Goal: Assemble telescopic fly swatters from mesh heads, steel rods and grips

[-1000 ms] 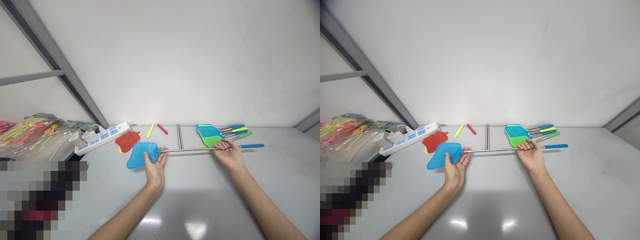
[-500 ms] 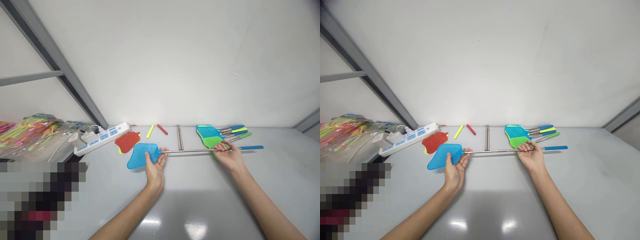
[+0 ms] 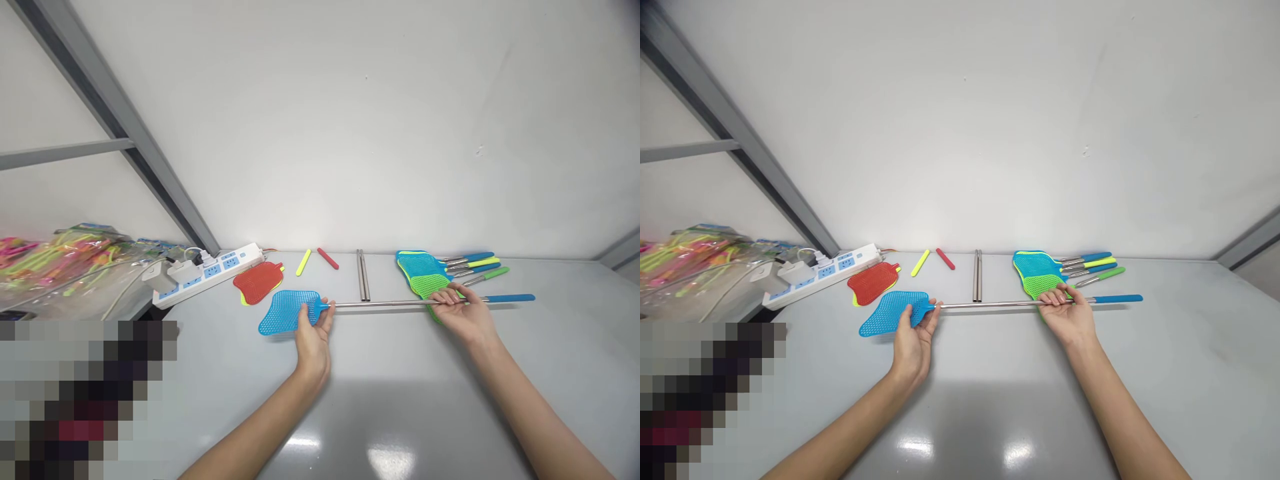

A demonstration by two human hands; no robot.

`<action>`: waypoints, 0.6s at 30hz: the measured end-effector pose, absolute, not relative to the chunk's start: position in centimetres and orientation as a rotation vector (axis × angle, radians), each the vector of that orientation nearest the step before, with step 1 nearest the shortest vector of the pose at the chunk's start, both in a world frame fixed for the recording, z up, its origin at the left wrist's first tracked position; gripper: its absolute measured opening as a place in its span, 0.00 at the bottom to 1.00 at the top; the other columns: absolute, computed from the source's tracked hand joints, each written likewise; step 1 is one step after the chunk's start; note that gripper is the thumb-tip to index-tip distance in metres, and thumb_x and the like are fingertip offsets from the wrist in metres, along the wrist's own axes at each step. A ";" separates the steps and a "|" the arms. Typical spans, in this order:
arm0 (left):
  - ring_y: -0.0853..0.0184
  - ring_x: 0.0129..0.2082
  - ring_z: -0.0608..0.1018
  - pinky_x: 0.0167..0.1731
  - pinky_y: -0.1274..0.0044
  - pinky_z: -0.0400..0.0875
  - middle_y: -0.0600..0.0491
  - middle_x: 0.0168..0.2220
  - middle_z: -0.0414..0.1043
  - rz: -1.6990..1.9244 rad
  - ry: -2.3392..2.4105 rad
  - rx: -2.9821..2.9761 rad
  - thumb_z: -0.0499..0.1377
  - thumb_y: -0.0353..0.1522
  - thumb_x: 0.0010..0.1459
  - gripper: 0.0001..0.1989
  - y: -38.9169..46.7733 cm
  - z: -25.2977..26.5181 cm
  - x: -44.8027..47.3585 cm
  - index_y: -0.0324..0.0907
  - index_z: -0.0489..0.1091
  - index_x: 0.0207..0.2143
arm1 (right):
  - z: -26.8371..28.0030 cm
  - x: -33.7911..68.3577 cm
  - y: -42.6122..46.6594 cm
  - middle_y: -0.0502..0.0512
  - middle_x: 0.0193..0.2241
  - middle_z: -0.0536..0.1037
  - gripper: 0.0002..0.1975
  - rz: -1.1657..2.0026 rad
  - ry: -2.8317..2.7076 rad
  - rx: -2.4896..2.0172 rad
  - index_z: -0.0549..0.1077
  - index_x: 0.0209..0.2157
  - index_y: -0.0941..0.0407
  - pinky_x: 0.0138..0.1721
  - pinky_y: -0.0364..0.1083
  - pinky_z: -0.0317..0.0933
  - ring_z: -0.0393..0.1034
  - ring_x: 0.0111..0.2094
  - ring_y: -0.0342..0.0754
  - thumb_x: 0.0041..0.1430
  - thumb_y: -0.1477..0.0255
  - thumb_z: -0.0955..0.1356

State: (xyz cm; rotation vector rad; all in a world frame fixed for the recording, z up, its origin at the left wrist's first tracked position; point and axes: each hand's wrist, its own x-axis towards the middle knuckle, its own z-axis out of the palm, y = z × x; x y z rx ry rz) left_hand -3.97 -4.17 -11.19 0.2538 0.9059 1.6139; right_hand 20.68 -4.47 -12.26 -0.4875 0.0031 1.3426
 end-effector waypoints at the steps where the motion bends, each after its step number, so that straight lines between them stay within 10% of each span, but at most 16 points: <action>1: 0.69 0.31 0.74 0.40 0.72 0.66 0.52 0.26 0.70 1.626 0.906 0.255 0.50 0.30 0.51 0.06 -4.1 -11.2 -4.0 0.38 0.65 0.29 | -12.3 20.7 -4.5 0.42 0.15 0.47 0.07 1.345 -0.005 -0.488 0.53 0.22 0.56 0.16 0.39 0.51 0.48 0.14 0.37 0.49 0.81 0.56; 18: 0.68 0.24 0.71 0.29 0.74 0.64 0.51 0.26 0.68 1.570 0.849 0.308 0.51 0.36 0.50 0.11 -7.1 -11.6 -2.8 0.37 0.66 0.30 | -11.6 20.0 -5.9 0.41 0.11 0.43 0.09 1.144 0.084 -0.526 0.48 0.18 0.55 0.11 0.38 0.43 0.40 0.10 0.37 0.43 0.81 0.56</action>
